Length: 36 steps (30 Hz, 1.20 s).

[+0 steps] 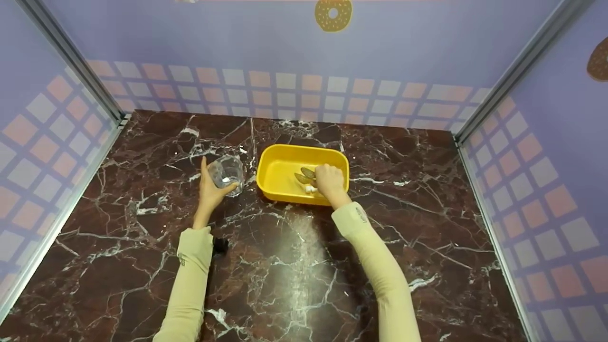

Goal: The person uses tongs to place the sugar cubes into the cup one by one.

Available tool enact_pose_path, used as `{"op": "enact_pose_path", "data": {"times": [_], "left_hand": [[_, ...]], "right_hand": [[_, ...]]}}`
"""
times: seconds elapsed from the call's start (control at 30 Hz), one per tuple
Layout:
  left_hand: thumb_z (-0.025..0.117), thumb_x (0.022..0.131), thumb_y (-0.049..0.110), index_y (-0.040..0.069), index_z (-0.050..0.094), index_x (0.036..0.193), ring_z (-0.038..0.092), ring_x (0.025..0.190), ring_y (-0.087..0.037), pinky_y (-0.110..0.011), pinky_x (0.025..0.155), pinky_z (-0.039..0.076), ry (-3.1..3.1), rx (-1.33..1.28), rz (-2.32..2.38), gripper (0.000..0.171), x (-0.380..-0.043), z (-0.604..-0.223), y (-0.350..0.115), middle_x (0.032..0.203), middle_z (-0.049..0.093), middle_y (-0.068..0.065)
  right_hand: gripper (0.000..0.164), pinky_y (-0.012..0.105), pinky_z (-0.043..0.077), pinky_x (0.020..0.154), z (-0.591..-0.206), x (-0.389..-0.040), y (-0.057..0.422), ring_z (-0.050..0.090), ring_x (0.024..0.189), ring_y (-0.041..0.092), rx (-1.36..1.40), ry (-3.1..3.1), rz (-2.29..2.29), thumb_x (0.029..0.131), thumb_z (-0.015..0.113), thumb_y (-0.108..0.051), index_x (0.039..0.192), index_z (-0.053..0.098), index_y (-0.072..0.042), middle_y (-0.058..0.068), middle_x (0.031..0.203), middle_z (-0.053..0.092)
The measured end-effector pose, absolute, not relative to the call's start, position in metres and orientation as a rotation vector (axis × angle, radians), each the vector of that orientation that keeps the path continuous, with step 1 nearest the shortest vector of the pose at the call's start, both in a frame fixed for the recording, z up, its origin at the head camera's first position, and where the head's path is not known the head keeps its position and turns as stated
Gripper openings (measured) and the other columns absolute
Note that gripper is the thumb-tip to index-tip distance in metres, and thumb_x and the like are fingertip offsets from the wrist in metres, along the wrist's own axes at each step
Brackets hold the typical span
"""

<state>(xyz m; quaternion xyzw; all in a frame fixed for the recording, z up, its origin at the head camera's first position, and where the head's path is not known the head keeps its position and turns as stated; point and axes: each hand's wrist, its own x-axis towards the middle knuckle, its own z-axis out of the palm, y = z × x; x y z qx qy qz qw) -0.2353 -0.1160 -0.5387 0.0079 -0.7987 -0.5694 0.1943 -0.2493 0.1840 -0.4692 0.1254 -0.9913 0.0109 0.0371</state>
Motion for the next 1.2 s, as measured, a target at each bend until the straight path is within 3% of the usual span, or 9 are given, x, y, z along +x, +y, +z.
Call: {"op": "enact_pose_path", "data": {"times": [0.27, 0.83, 1.2], "left_hand": [[0.081, 0.055, 0.007, -0.002, 0.009, 0.141, 0.034, 0.124, -0.037, -0.043, 0.109, 0.023, -2.234, 0.024, -1.594, 0.112, -0.235, -0.537, -0.115, 0.131, 0.037, -0.027], [0.081, 0.054, 0.006, -0.004, 0.008, 0.14, 0.037, 0.123, -0.037, -0.042, 0.109, 0.025, -2.215, 0.004, -1.603, 0.113, -0.235, -0.538, -0.115, 0.13, 0.039, -0.026], [0.08, 0.056, 0.007, 0.001, 0.007, 0.142, 0.033, 0.126, -0.035, -0.042, 0.109, 0.023, -2.255, 0.039, -1.615, 0.113, -0.235, -0.539, -0.116, 0.134, 0.036, -0.024]], "right_hand": [[0.032, 0.047, 0.051, 0.057, -0.476, -0.245, 0.179, 0.062, 0.068, 0.037, 0.368, -3.065, -0.017, 0.073, 0.07, -0.031, 0.073, 0.064, 0.0, 0.019, 0.077, 0.065], [0.024, 0.047, 0.05, 0.059, -0.474, -0.247, 0.179, 0.062, 0.07, 0.035, 0.366, -3.087, 0.04, 0.076, 0.067, -0.026, 0.067, 0.062, -0.004, 0.016, 0.076, 0.065], [0.023, 0.048, 0.05, 0.057, -0.467, -0.246, 0.182, 0.062, 0.067, 0.035, 0.389, -3.025, 0.033, 0.074, 0.069, -0.026, 0.069, 0.066, -0.004, 0.017, 0.072, 0.065]]}}
